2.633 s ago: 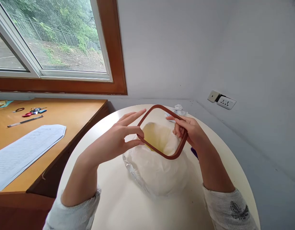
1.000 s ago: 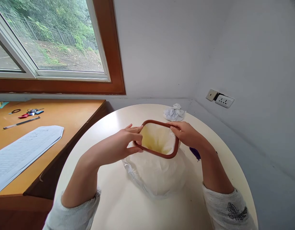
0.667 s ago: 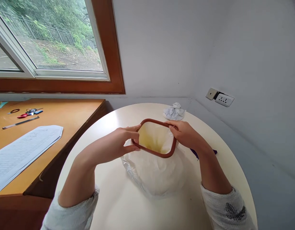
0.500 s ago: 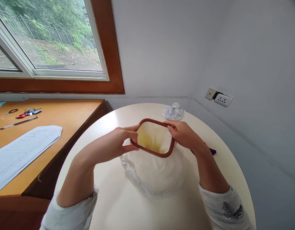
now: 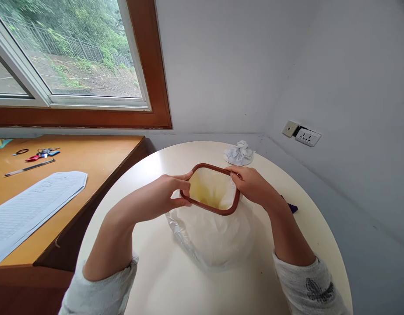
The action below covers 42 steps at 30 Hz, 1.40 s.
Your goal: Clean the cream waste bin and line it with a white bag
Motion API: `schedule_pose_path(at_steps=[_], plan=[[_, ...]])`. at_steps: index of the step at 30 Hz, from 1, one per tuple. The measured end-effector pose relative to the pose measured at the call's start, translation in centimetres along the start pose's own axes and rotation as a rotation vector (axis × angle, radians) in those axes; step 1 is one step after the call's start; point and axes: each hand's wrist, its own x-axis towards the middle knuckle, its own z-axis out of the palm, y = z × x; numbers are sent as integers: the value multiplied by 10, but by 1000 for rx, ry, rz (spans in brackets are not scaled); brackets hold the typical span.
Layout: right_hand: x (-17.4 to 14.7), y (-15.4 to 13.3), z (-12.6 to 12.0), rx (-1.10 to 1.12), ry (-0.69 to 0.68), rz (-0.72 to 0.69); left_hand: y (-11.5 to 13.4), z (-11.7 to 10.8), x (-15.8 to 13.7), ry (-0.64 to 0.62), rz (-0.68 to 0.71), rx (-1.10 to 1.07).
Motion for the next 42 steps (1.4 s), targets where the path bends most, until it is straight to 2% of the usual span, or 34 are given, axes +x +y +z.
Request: schedule_pose_path(at_steps=[11,18,27,31,34,37,39,42], plan=[[-1,-3,2,-103,-36,67,-2,1,0,-14,-75,6],[-2,-2,2,-120,-74,165,3,2,2,-34,-104,-40],[-1,-1,5,-143,-65,157,10,3,2,-24,-185,-57],[-1,-1,7,-205,-47,104,14,5,4,-15,-207,-32],[-3,-7,9,-345,44,-9,14,7,3,-1,-202,-1],[-8,-18,10,-369,91,-94,11,8,2,17,-209,27],[-12,-25,10,-333,31,-131,10,9,2,24,-208,36],[-17,-30,13,-328,-130,-160,9,9,2,21,-190,25]])
